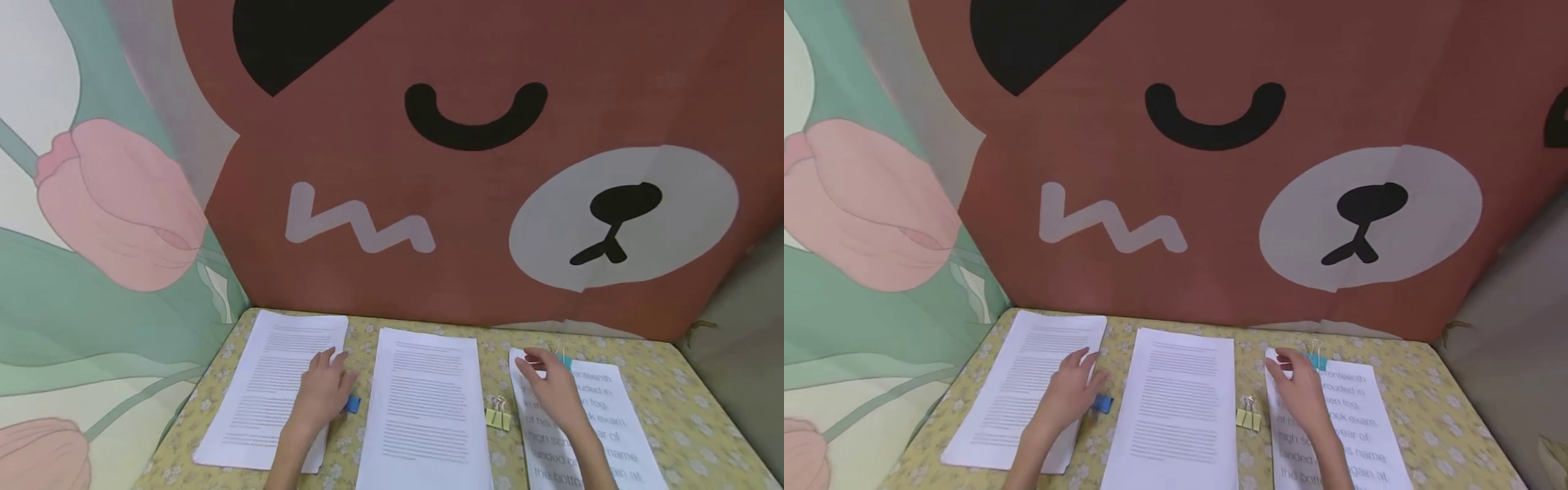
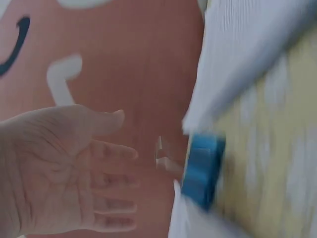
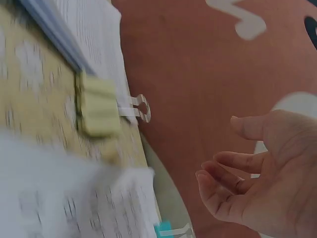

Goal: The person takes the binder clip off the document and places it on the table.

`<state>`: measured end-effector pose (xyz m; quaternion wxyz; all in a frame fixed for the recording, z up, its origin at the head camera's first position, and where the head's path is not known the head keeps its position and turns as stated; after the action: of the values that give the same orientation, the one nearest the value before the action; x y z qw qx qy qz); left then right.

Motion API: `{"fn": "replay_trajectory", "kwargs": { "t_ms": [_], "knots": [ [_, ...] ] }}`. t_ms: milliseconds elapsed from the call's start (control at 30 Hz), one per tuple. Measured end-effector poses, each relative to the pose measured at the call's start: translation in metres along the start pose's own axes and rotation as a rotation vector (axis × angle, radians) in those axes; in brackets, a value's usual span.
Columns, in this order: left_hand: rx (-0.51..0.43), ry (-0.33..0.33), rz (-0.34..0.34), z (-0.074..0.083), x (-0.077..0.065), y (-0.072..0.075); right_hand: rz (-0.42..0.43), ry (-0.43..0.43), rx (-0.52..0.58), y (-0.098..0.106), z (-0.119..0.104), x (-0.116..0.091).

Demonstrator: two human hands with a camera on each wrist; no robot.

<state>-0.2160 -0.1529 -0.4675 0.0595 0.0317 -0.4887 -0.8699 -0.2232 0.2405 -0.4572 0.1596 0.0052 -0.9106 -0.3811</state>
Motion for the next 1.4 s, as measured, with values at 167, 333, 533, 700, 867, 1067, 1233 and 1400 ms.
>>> {"fn": "replay_trajectory", "kwargs": {
  "t_ms": [167,333,533,700,867,1067,1233,1400],
  "knots": [
    [-0.022,-0.171,0.065,0.056,-0.015,-0.008,0.000,-0.065,-0.029,0.017,0.017,-0.002],
    [-0.122,-0.205,0.018,0.112,-0.031,-0.029,-0.010,-0.109,-0.064,0.033,0.033,-0.006],
    [-0.418,-0.125,-0.187,0.157,-0.045,-0.068,-0.026,-0.238,-0.095,0.057,0.061,-0.014],
    [-0.497,-0.072,-0.374,0.182,-0.066,-0.105,-0.078,-0.365,-0.104,0.072,0.089,-0.028],
    [-0.526,0.008,-0.570,0.198,-0.083,-0.138,-0.103,-0.436,-0.125,0.080,0.109,-0.042],
    [-0.611,0.044,-0.729,0.208,-0.094,-0.160,-0.129,-0.536,-0.125,0.078,0.126,-0.055],
    [-0.595,0.052,-0.719,0.211,-0.098,-0.165,-0.123,-0.598,-0.123,0.076,0.132,-0.060],
    [-0.565,0.059,-0.709,0.210,-0.099,-0.167,-0.111,-0.610,-0.129,0.078,0.134,-0.062]
  ]
}}
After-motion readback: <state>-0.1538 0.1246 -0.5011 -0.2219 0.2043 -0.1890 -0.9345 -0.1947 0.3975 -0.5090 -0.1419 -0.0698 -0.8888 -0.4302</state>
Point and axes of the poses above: each hand's wrist, its own x-axis towards the middle knuckle, its own y-axis out of the back of the hand, z = x × y, the point moved 6 cm from there along x, towards the middle knuckle, and after that the axes turned 14 degrees about y, right-handed, at the moved point
